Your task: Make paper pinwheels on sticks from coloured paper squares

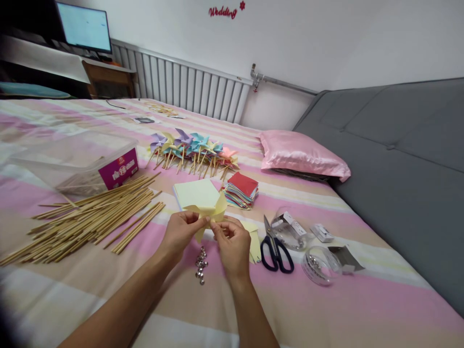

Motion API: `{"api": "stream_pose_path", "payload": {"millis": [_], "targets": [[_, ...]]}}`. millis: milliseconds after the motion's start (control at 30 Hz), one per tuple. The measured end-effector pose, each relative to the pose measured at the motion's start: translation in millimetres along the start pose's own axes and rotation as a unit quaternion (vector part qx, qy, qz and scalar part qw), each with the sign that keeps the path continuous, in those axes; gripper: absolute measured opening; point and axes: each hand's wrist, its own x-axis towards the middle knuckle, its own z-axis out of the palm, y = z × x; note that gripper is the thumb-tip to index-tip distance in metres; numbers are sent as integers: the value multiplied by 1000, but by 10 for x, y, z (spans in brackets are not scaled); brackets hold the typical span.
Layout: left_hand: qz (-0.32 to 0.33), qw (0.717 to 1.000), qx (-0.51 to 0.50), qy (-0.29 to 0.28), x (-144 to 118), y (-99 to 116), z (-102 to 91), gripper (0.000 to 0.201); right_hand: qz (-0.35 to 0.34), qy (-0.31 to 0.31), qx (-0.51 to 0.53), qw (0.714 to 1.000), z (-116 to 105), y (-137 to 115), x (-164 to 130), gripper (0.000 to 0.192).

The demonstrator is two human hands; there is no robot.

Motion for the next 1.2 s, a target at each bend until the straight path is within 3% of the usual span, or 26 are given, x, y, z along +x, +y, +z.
{"api": "stream_pose_path", "payload": {"millis": [300, 467, 567, 700, 833, 1200], "targets": [[2, 994, -14, 107, 65, 38, -99, 15, 54, 31, -10, 998, -147, -74, 19, 27], [7, 993, -15, 118, 72, 57, -95, 13, 109, -186, -119, 969, -147, 13, -20, 14], [9, 993, -23, 113, 70, 65, -78, 11, 65, -240, -205, 946, -79, 22, -84, 23], [9, 993, -30, 111, 61, 69, -69, 14, 14, -258, -276, 926, -20, -10, -137, 26], [5, 994, -37, 99, 56, 59, -72, 17, 14, -278, -279, 919, -20, -20, -144, 21], [-13, 996, -42, 83, 69, 28, -90, 17, 66, -265, -154, 950, -22, -2, -102, 19]]}}
